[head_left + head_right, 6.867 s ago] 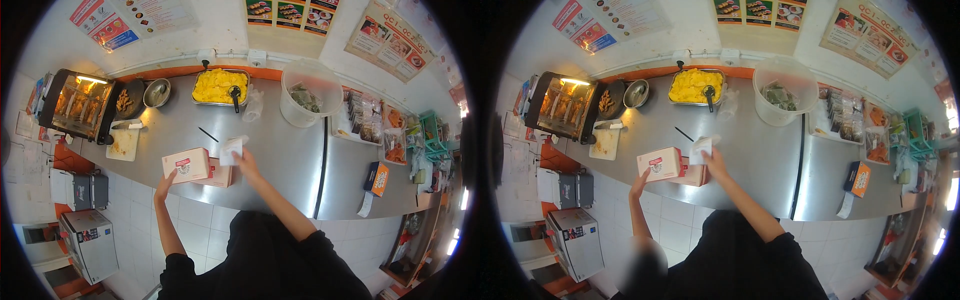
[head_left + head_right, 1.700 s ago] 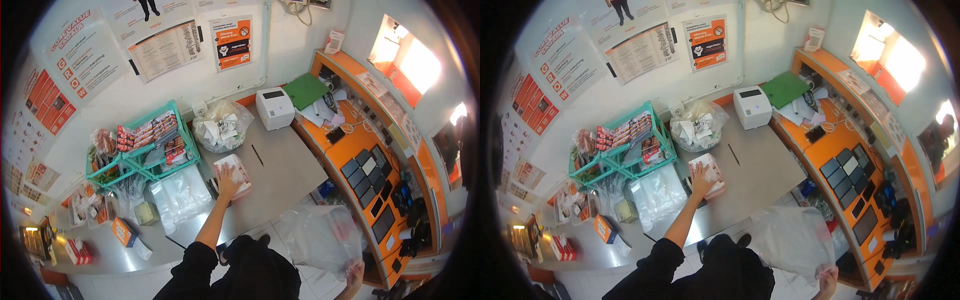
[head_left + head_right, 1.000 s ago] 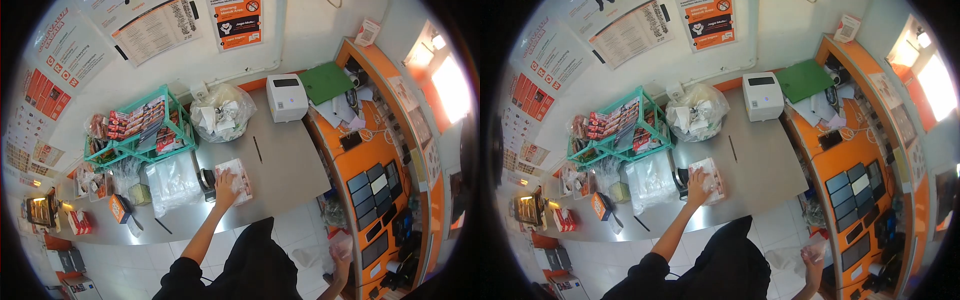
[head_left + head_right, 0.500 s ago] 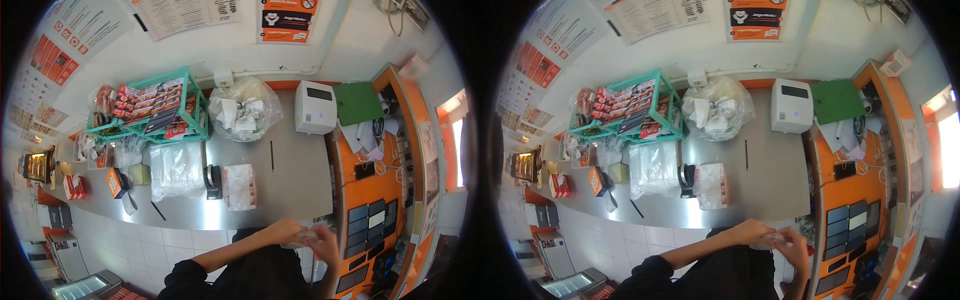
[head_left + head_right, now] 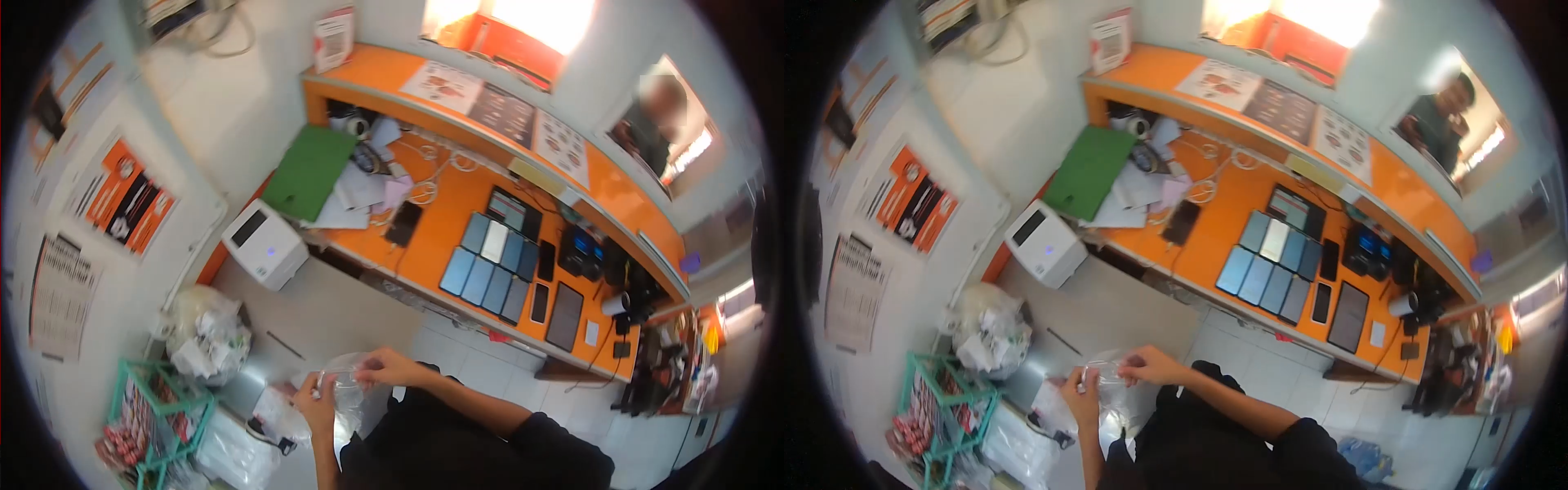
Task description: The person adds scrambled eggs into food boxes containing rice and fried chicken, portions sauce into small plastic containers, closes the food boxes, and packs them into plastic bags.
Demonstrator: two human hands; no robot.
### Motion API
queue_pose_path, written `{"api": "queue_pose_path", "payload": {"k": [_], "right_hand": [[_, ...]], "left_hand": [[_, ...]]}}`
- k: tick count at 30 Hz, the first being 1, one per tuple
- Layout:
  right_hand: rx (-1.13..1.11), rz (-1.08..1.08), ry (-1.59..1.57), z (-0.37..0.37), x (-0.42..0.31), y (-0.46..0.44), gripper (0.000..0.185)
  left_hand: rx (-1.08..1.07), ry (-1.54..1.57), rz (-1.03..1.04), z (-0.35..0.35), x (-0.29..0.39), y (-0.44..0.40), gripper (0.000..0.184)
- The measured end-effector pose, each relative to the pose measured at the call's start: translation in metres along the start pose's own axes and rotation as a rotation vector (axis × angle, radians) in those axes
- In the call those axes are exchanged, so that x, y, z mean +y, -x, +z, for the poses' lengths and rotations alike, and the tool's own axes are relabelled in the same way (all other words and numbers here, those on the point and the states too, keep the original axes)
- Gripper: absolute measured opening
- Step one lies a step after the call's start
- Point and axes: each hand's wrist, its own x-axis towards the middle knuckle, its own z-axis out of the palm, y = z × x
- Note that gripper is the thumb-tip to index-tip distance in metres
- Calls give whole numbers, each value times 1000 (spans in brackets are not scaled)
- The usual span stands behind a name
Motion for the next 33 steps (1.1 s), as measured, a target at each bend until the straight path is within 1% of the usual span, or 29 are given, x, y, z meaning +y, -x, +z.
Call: {"api": "queue_pose_path", "payload": {"k": [2,5,8,9,11,12,14,15,16,17,18,19,20,22,23,24,26,28,29,31,32,33], "right_hand": [[197,207,32,0,0,1,24],[333,-201,-496,-8,39,11,21],[386,-255,-419,-37,40,33,16],[318,-280,-515,-45,40,39,14],[175,-330,-709,-61,35,53,10],[212,-288,-612,-74,32,65,10],[285,-204,-416,-113,21,90,9],[287,-253,-155,-136,12,107,7],[278,-294,108,-161,8,127,6],[570,-238,263,-193,31,140,10],[858,-180,418,-225,55,154,15],[1029,-103,501,-256,48,181,14],[1201,-25,590,-284,40,199,14],[1253,-189,598,-305,52,202,20],[1282,-260,590,-310,59,204,23],[1260,-250,335,-312,56,205,24],[1171,-229,-149,-314,31,204,27],[991,-198,-16,-301,25,199,36],[892,-286,47,-293,16,199,34],[945,-231,293,-308,25,208,33],[971,-202,417,-318,34,215,32],[1103,-134,258,-344,38,226,23]], "left_hand": [[110,-24,47,16,8,-5,31],[347,-315,236,51,17,-12,41],[69,-59,54,91,27,-3,44],[-168,154,22,109,39,-3,36],[-325,225,-185,148,54,7,32],[-402,257,-293,165,62,10,31],[-641,178,-160,174,89,-5,26],[-758,139,-94,175,98,-17,25],[-803,-7,184,174,94,-27,12],[-551,66,121,177,106,-28,12],[-525,-172,-112,157,127,-50,14],[-458,-264,-73,136,103,-69,13],[-428,-321,3,148,104,-72,10],[-372,-430,164,176,106,-81,7],[-257,-342,206,197,108,-85,7],[-145,-253,245,228,112,-86,10],[-149,-157,188,273,130,-74,18],[-398,-161,8,298,150,-60,25],[-453,-173,31,304,150,-54,24],[-555,-188,85,313,131,-41,21],[-422,-292,199,305,114,-48,22],[-275,-404,296,297,96,-55,23]]}}
